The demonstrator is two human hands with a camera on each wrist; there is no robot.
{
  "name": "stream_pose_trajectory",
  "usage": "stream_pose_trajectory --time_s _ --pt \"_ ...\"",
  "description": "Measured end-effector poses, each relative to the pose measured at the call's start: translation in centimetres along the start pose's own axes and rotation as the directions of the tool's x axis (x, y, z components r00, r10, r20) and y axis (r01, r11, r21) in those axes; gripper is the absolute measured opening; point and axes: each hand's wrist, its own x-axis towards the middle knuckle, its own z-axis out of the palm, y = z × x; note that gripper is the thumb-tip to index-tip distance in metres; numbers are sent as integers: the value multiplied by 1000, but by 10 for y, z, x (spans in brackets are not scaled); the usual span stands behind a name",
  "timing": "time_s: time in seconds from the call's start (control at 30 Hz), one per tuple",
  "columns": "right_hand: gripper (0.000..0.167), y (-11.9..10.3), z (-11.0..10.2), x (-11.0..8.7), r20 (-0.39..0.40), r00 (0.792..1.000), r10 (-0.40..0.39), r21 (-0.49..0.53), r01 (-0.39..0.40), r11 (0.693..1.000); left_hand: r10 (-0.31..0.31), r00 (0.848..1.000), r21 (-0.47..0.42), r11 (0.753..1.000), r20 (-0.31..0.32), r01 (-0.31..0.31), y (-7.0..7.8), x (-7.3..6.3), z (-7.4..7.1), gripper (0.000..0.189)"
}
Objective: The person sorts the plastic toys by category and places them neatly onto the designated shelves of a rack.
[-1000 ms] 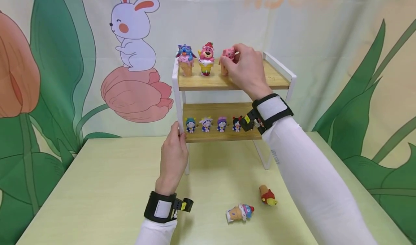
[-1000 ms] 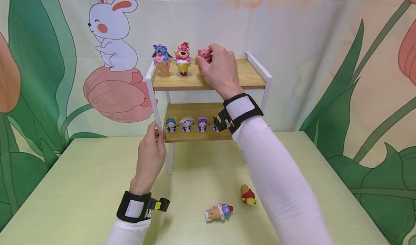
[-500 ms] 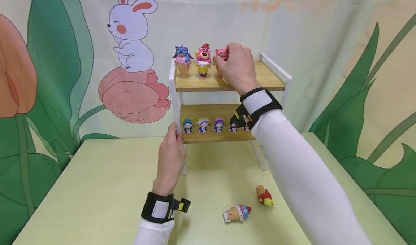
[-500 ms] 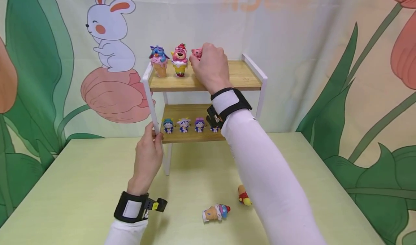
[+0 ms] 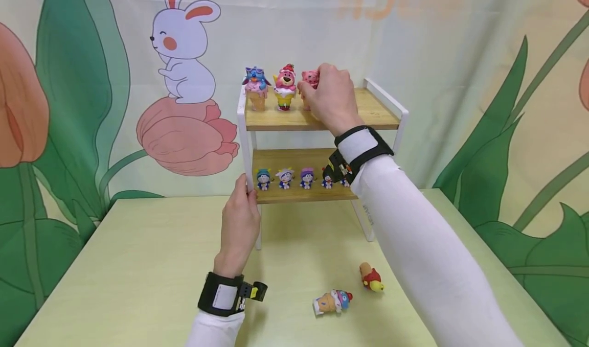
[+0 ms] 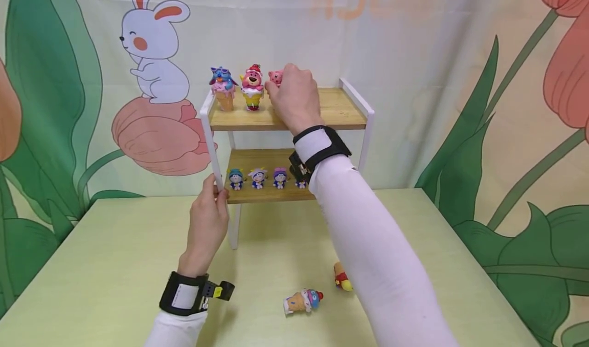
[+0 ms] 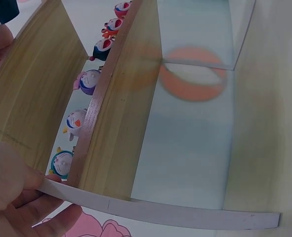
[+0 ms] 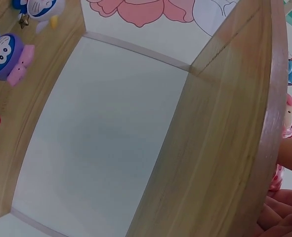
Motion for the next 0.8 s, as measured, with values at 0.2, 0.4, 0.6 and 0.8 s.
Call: stream_pose_trajectory --time_s 0.2,0.4,0.6,0.8 --pt "37 -3 2 -1 10 1000 7 -10 -7 1000 1 1000 -8 1000 -2 -1 -2 -1 -1 35" --pt "38 -2 0 0 13 1000 25 3 -25 1000 17 1000 -16 1000 -1 -17 -3 0 -1 35" --pt "37 0 0 -2 16 999 42 48 -42 998 11 1000 -11 1000 8 -11 -3 1 0 37" --pt "48 -1 1 -4 -12 999 47 39 -47 998 8 1000 -4 1000 8 -8 -3 1 0 36"
